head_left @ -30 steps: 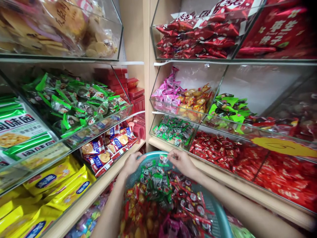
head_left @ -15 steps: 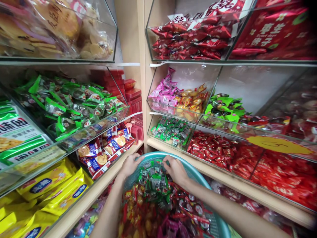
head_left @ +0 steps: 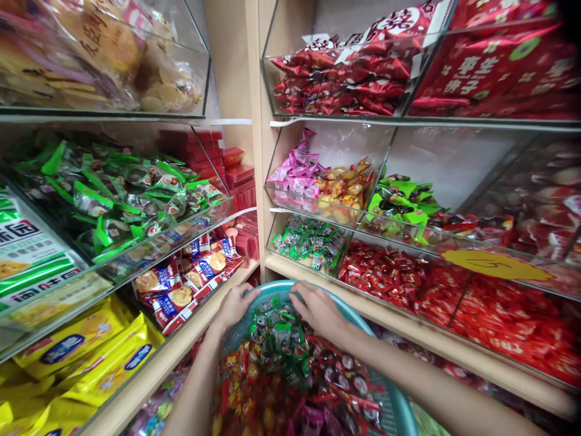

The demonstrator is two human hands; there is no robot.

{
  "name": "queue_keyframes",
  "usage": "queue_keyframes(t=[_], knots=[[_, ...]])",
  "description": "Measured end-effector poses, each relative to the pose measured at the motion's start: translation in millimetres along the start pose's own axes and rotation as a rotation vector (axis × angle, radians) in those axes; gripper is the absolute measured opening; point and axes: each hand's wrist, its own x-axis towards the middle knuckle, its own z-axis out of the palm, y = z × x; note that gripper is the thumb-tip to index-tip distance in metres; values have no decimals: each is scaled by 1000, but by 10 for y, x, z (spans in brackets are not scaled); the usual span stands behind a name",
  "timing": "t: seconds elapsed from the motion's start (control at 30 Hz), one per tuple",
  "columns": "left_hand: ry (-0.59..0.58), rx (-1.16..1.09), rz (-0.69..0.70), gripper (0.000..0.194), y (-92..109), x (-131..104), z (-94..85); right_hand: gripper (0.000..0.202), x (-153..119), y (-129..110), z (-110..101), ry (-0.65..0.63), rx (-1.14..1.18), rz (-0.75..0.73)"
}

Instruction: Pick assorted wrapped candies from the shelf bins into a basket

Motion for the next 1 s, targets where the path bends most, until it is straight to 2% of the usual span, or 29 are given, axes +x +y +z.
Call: queue_keyframes(t=[0.07, 0.17, 0.23, 0.33, 0.47, 0.73, 0.87, 1.0], knots=[[7, -2, 2, 42, -10, 1, -2, 23, 200, 17, -199, 46, -105, 24], [13, 2, 2, 43, -26, 1, -6, 23, 525, 125, -419, 37, -371, 116], [16, 5, -7, 43, -35, 2, -8, 25, 701, 232, -477, 31, -545, 168], [12, -2, -5, 43, -45, 5, -12, 33, 851, 393, -451, 38, -693, 237], [-23, -33, -5, 43, -49, 6, -13, 38, 901, 525, -356, 28, -727, 291], [14, -40, -26, 45, -16, -13, -24, 37, 983, 609, -324, 24, -747, 355], [0, -15, -20, 45, -18, -11, -29, 37, 967, 570, -345, 16, -756, 336], [-22, 14, 3, 44, -15, -4, -26, 36, 910, 409, -423, 21, -759, 292]])
